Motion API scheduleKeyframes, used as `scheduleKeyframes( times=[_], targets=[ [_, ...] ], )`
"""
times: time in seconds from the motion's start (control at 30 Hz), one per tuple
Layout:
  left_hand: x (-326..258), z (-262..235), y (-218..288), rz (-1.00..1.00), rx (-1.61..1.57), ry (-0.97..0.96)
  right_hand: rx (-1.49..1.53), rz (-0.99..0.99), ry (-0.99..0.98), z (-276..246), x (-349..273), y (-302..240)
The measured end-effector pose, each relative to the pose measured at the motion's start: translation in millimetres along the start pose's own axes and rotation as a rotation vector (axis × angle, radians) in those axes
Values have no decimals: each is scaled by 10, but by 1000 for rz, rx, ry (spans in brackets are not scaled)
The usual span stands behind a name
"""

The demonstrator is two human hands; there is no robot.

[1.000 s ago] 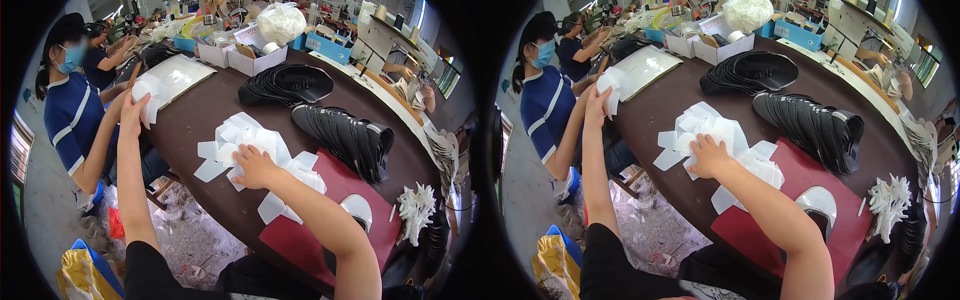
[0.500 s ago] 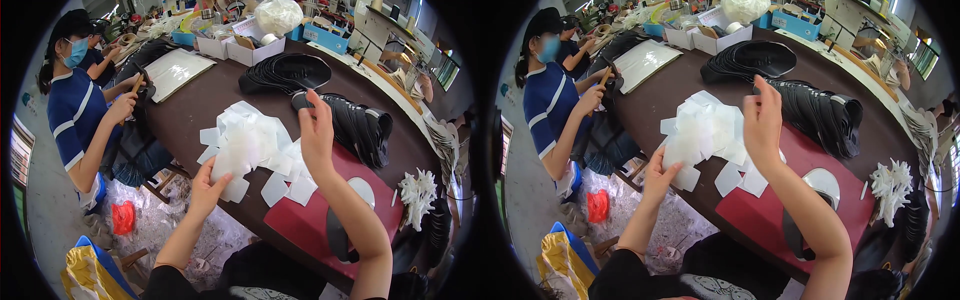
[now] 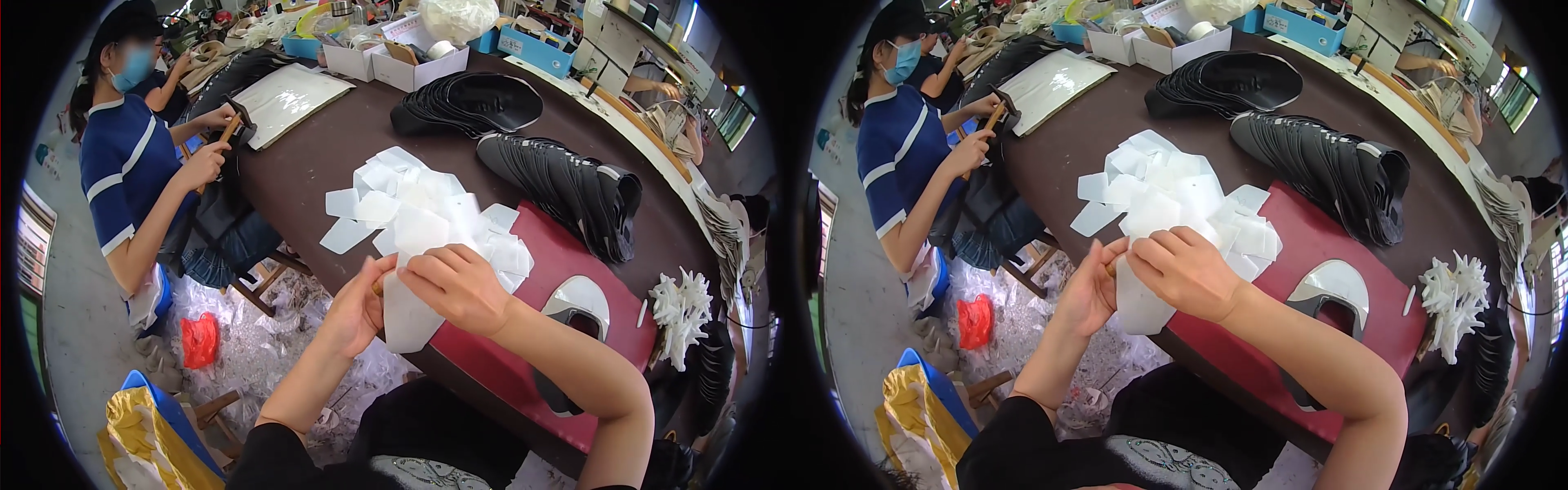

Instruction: Assembling shoe upper components by inserting liners and aligning parts at a factory workstation.

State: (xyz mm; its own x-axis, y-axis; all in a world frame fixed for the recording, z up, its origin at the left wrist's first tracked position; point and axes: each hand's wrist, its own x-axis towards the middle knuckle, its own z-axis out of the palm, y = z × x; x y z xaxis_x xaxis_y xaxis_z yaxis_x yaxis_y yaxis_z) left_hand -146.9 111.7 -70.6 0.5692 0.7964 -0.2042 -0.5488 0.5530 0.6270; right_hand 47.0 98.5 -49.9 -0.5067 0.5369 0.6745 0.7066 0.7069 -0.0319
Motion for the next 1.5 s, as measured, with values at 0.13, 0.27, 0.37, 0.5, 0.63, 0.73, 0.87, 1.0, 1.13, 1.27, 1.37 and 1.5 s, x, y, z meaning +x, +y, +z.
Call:
scheduleKeyframes(
  times=[0.13,0.27,0.37,0.5,0.63,0.73,0.87,1.0,1.13,1.27,1.37,1.5],
  targets=[
    [98,57,-13,-11,111,142,-122,-179,-48,-96,-5,-22],
    [301,-36,7,186,175,251,-195,-397,-94,-275,-14,-157],
    [536,-165,164,295,154,266,-154,-387,-209,-513,-186,-397],
    [796,-570,315,344,271,328,162,-148,-236,-934,-377,-664],
    [871,-727,374,365,472,349,173,514,6,-1441,-506,-627],
    [800,-709,352,451,629,350,419,1134,316,-1403,-528,-465],
    [707,-360,303,436,447,278,241,1057,311,-1234,-600,-2],
    [456,-215,306,402,335,247,-499,290,11,-988,-876,302],
    [175,-99,259,353,267,231,-338,406,-453,-814,-583,-86],
    [31,110,137,320,248,200,12,313,-83,-646,-27,-344],
    [22,190,9,375,394,220,96,252,41,-435,191,-152],
    [8,136,-30,380,502,235,240,284,-34,-378,121,-59]
  ],
)
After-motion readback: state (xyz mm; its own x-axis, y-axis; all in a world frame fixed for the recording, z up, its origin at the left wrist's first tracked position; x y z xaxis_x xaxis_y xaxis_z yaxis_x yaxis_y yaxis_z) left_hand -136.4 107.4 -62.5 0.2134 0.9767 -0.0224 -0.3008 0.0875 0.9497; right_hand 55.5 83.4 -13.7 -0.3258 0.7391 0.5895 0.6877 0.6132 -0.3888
